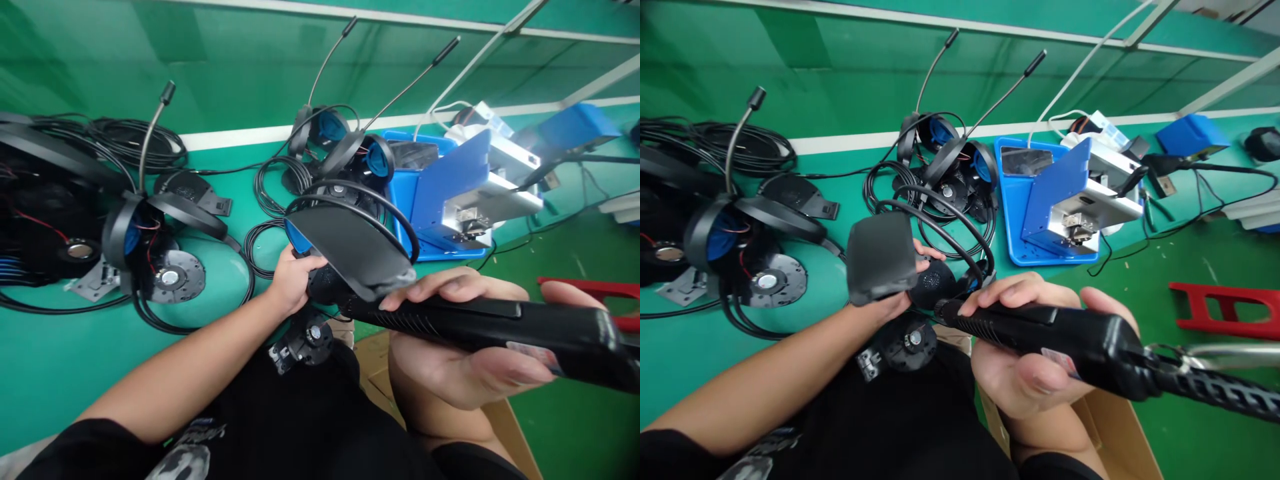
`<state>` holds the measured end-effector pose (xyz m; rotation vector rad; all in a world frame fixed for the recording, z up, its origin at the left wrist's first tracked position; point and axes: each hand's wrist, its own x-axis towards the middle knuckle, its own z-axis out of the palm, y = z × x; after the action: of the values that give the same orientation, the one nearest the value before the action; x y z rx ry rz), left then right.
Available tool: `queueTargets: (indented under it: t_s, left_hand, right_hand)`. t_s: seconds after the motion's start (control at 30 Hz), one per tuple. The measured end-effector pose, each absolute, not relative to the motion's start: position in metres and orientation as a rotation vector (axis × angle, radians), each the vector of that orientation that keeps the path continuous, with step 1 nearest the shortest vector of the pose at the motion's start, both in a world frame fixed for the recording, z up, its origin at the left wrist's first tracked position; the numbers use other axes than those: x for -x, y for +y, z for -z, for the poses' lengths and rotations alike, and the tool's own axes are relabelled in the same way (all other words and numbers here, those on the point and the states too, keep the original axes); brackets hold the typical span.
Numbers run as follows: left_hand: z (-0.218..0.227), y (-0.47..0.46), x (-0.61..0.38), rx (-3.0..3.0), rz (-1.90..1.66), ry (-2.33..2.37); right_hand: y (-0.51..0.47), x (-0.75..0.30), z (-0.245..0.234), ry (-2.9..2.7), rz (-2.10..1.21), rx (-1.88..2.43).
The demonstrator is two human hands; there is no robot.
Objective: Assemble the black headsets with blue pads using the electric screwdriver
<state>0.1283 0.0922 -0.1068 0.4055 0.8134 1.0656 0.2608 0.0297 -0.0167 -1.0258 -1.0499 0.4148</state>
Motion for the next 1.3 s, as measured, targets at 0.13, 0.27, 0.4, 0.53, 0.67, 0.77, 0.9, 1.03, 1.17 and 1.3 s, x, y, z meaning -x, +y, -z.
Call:
queueTargets:
  t_s: [0.13,0.27,0.4,0.53,0.67,0.77,0.9,1.03,1.17,1.3]
  left_hand:
    - [0.107,0.094,-0.126,-0.425,-1.064,0.823]
    - [0.103,0.095,-0.127,-0.425,-1.068,0.800]
    - [0.101,0.096,-0.128,-0.420,-1.057,0.769]
    - [0.105,0.097,-0.129,-0.411,-1.053,0.761]
    - [0.105,0.096,-0.128,-0.397,-1.055,0.771]
    - [0.103,0.096,-0.127,-0.383,-1.045,0.789]
    - [0.101,0.094,-0.127,-0.362,-1.044,0.873]
    - [0.099,0.095,-0.126,-0.387,-1.023,0.908]
    - [0.097,0.095,-0.126,-0.397,-1.003,0.924]
    - [0.098,0.096,-0.126,-0.327,-1.035,0.882]
  right_hand:
    - [0.030,-0.259,0.017,-1.064,-0.399,1.010]
    - [0.029,-0.256,0.017,-1.049,-0.435,1.009]
    - [0.026,-0.255,0.018,-1.054,-0.437,1.037]
    - [0.027,-0.256,0.018,-1.076,-0.433,1.015]
    - [0.034,-0.253,0.022,-1.063,-0.415,0.969]
    - [0.035,-0.249,0.022,-1.055,-0.385,0.941]
    - [0.021,-0.259,0.003,-1.040,-0.437,0.934]
    - [0.018,-0.306,-0.026,-0.955,-0.493,0.965]
    - [0.066,-0.381,-0.029,-0.928,0.120,0.880]
    - [0.127,-0.435,-0.011,-0.713,0.556,0.741]
